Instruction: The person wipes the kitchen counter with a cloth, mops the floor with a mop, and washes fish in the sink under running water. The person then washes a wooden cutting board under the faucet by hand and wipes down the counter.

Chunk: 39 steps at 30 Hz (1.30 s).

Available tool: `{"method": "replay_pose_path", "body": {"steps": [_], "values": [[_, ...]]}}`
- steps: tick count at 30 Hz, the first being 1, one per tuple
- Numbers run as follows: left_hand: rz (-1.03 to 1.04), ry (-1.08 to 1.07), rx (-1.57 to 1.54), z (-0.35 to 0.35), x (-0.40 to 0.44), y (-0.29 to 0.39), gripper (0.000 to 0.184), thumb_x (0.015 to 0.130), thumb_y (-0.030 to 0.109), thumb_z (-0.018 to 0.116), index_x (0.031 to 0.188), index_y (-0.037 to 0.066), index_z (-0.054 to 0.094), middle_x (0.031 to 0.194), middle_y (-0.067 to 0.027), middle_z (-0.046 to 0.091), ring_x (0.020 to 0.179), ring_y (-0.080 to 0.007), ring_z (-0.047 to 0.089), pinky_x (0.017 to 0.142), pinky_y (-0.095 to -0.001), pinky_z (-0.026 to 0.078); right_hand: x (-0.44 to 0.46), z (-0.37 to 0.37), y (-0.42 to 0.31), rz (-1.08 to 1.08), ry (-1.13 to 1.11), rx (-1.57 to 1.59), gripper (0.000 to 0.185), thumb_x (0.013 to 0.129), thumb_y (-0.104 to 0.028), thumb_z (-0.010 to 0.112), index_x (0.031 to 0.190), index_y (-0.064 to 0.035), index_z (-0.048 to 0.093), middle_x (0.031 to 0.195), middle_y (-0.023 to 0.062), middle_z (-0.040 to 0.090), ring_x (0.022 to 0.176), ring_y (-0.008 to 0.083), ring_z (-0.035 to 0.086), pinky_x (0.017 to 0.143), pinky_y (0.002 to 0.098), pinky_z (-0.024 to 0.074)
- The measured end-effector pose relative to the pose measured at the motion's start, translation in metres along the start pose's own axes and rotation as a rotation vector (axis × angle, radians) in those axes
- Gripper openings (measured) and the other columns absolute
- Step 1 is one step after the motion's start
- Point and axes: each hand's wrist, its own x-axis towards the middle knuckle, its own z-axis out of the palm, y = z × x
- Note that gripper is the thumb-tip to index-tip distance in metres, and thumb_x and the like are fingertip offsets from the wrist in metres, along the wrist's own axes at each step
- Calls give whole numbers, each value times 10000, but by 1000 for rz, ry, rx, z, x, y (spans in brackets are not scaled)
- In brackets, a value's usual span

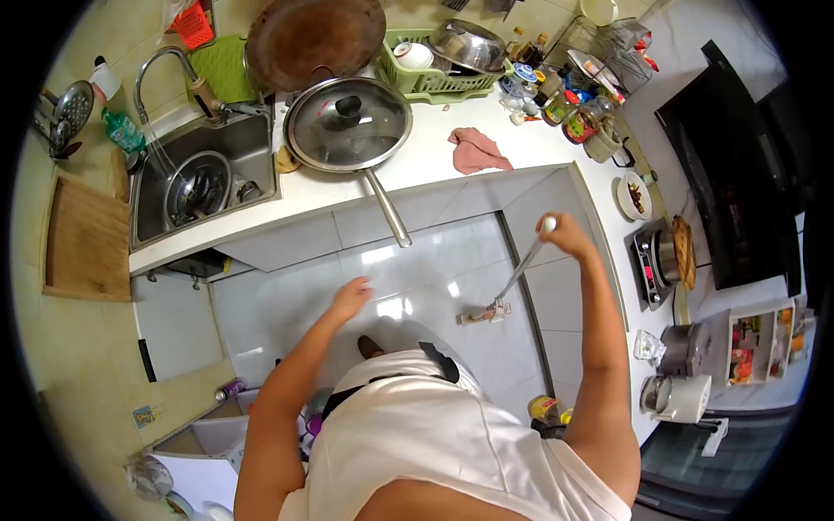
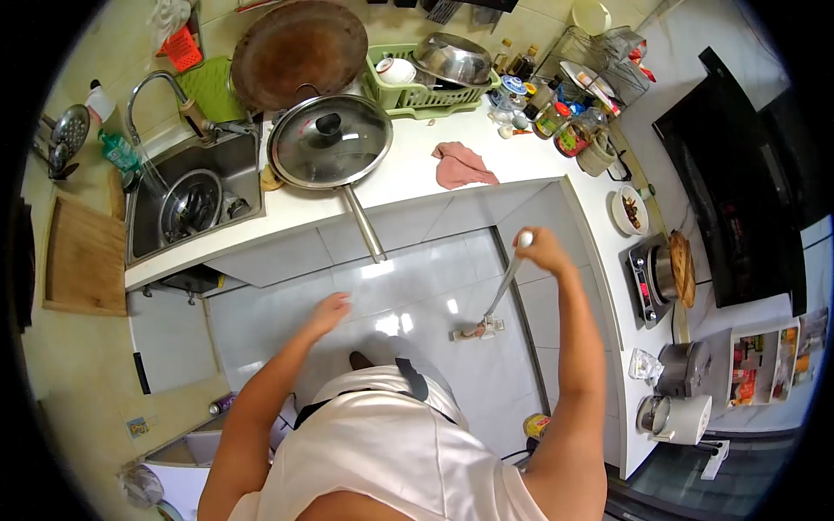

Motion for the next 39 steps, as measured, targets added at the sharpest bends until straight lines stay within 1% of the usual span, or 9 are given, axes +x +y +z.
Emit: {"method": "replay_pose_path", "body": {"steps": [7,9,14,16,18,24,30,34,39], "values": [[-402,475,-352,-131,-100,-161,296,889,243,581,1138,82,577,872,-42,608,748,-130,580,651,-277,462,150,61,84,372,239,183,234,735,-197,695,875,-42,589,643,30,559,496,136,507,398,287,362],[-447,530,-425,-158,-119,-162,268,892,247,572,1111,92,580,877,-37,621,725,-129,589,627,-261,446,206,100,143,228,411,272,278,793,-241,668,974,-56,567,658,49,567,470,137,494,393,296,372],[-545,807,-639,-205,-158,-128,182,888,236,573,1001,100,612,861,-40,642,722,-117,604,607,-245,428,207,138,35,217,262,553,291,868,-188,593,1112,-36,548,749,97,603,519,170,527,439,318,438],[-550,925,-679,-230,-163,-119,155,889,216,573,954,83,618,832,-38,639,706,-112,597,601,-235,427,235,155,55,-97,638,425,311,896,-162,552,1172,-20,536,859,119,606,623,191,555,556,307,474],[-514,1032,-713,-250,-167,-116,140,893,184,573,917,54,618,783,-25,627,656,-107,574,584,-219,420,230,137,6,102,845,302,255,910,-139,524,1127,-7,550,973,126,574,762,207,564,676,323,476],[-171,1226,-778,-345,-111,-68,212,915,203,551,757,67,586,749,-35,621,670,-115,560,619,-240,426,234,71,-207,-610,1055,-65,49,851,7,492,867,9,538,1036,150,512,872,253,548,725,347,464],[-119,902,-176,-454,9,-114,235,898,258,582,895,37,662,755,-25,640,723,-125,581,675,-284,455,236,170,-398,-919,455,259,131,676,106,536,741,-2,572,1022,149,568,943,283,559,786,338,455],[-117,562,649,-515,71,-136,200,825,172,620,996,76,664,955,-114,651,941,-286,612,803,-405,485,241,294,-509,-784,-50,281,227,734,70,564,890,-70,654,1079,126,578,816,241,625,687,331,506],[-49,163,1086,-561,125,-211,245,857,165,529,1072,156,646,1184,-120,527,1192,-316,445,1029,-449,333,263,446,-601,-620,-284,329,199,803,-70,639,1002,-82,642,1147,135,554,912,295,630,743,375,508]]}}
